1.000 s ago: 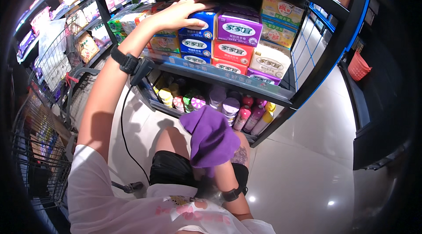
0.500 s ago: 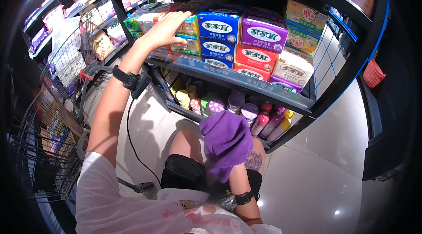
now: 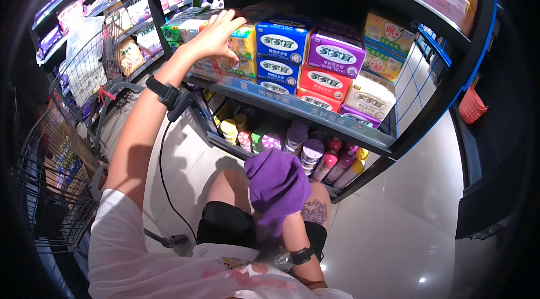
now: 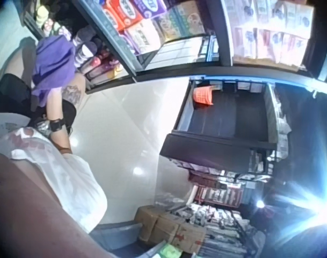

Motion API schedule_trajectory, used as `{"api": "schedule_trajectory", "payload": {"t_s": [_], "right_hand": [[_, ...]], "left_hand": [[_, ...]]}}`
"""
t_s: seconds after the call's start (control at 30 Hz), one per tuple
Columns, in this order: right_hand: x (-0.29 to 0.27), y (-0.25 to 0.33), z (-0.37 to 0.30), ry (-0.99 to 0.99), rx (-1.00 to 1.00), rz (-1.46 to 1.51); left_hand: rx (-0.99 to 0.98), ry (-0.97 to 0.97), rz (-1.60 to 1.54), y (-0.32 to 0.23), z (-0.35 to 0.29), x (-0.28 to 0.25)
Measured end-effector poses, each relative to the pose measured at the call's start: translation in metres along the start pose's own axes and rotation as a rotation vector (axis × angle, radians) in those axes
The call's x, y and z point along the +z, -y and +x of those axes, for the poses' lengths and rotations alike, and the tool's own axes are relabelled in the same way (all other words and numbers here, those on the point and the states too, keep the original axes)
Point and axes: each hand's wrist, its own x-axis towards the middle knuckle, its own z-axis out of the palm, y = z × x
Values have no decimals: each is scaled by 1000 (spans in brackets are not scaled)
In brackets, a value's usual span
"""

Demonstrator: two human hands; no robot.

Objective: Using a purple cloth to wipe down various boxes of household goods on a store shelf.

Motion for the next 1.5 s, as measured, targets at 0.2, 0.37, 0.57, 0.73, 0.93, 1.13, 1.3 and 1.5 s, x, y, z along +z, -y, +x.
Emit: {"api": "schedule_trajectory", "payload": {"t_s": [0.2, 0.37, 0.57, 0.73, 0.93, 1.13, 1.3, 1.5], "right_hand": [[-26, 16, 9, 36, 36, -46], [-33, 21, 17, 226, -64, -236], [-33, 25, 39, 384, 332, -382], [-16, -16, 39, 249, 332, 286], [29, -9, 2, 6, 322, 686], [25, -3, -15, -116, 404, 875], [18, -4, -23, -166, 438, 986], [12, 1, -20, -205, 446, 1071]], "left_hand": [[105, -262, -106, 4, -11, 3], [-33, -526, -317, -5, -22, -6], [-231, -813, -973, -78, -59, -17], [-281, -806, -883, -150, -109, -4], [-359, -700, -596, -186, -150, 30], [-191, -822, -333, -190, -150, 29], [-134, -737, -320, -196, -156, 30], [-79, -760, -593, -200, -155, 33]]}}
